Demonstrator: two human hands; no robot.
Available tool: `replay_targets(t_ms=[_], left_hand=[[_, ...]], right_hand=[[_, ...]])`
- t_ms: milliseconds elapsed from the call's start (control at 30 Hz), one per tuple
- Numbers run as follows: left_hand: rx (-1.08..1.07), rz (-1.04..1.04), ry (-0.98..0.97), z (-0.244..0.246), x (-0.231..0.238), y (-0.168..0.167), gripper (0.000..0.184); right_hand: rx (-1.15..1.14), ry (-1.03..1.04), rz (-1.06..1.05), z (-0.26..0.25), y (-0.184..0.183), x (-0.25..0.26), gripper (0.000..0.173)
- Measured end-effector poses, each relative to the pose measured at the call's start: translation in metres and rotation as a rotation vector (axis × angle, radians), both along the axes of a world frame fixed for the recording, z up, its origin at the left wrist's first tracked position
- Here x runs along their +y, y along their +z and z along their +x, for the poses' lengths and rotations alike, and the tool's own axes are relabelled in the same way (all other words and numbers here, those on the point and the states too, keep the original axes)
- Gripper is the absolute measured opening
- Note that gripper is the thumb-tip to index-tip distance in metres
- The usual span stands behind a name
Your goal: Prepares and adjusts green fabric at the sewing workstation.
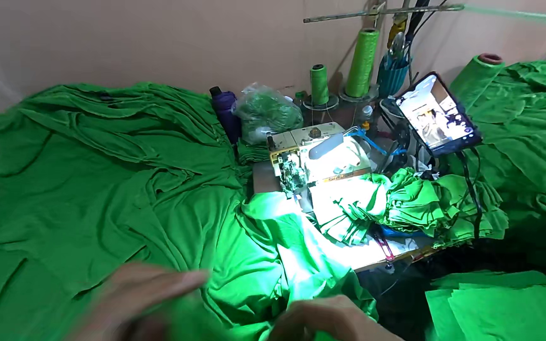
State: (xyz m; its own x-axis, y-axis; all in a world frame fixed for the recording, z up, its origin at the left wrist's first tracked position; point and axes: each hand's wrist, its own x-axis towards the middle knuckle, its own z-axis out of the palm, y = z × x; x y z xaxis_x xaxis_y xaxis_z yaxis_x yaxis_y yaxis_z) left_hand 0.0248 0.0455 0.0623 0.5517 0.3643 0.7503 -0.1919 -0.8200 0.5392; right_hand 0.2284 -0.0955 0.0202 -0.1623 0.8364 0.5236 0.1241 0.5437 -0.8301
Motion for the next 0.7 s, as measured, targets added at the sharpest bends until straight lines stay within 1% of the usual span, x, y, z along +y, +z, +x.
replay_targets(t_ms=[33,67,133,167,233,333,400,533,567,600,667,700], left_hand=[[0.045,0.029,0.077,0.023,-0.003,-0.005,0.024],[0.056,0.047,0.144,0.043,-0.002,-0.017,0.023],[0.067,0.033,0.229,0.066,0.003,-0.043,0.024],[0.078,0.003,0.231,0.069,0.007,-0.052,0.024],[0.062,-0.069,0.205,0.066,0.013,-0.064,0.02],[-0.017,-0.111,0.201,0.063,0.028,-0.072,0.012],[-0.035,-0.113,0.231,0.066,0.037,-0.071,0.013],[-0.024,0.005,0.35,0.099,0.062,-0.069,0.017],[-0.016,0.026,0.38,0.111,0.073,-0.074,0.016],[-0.002,0.03,0.403,0.123,0.083,-0.08,0.014],[0.037,-0.008,0.426,0.144,0.1,-0.095,0.01],[0.057,-0.033,0.44,0.153,0.106,-0.102,0.009]], right_hand=[[0.028,0.003,-0.013,0.005,-0.009,0.008,0.039],[0.068,-0.013,-0.01,0.009,-0.022,0.017,0.039],[0.143,-0.083,0.003,0.015,-0.046,0.033,0.027],[0.146,-0.132,0.01,0.018,-0.056,0.037,0.021],[0.136,-0.168,-0.011,0.022,-0.072,0.039,0.017],[0.15,-0.16,-0.053,0.023,-0.089,0.037,0.017],[0.149,-0.208,-0.089,0.024,-0.091,0.037,0.018],[0.233,-0.386,-0.094,0.025,-0.098,0.053,0.017],[0.27,-0.448,-0.105,0.025,-0.101,0.06,0.023],[0.313,-0.509,-0.14,0.027,-0.104,0.067,0.032],[0.378,-0.605,-0.246,0.032,-0.11,0.081,0.051],[0.365,-0.65,-0.295,0.036,-0.113,0.085,0.056]])
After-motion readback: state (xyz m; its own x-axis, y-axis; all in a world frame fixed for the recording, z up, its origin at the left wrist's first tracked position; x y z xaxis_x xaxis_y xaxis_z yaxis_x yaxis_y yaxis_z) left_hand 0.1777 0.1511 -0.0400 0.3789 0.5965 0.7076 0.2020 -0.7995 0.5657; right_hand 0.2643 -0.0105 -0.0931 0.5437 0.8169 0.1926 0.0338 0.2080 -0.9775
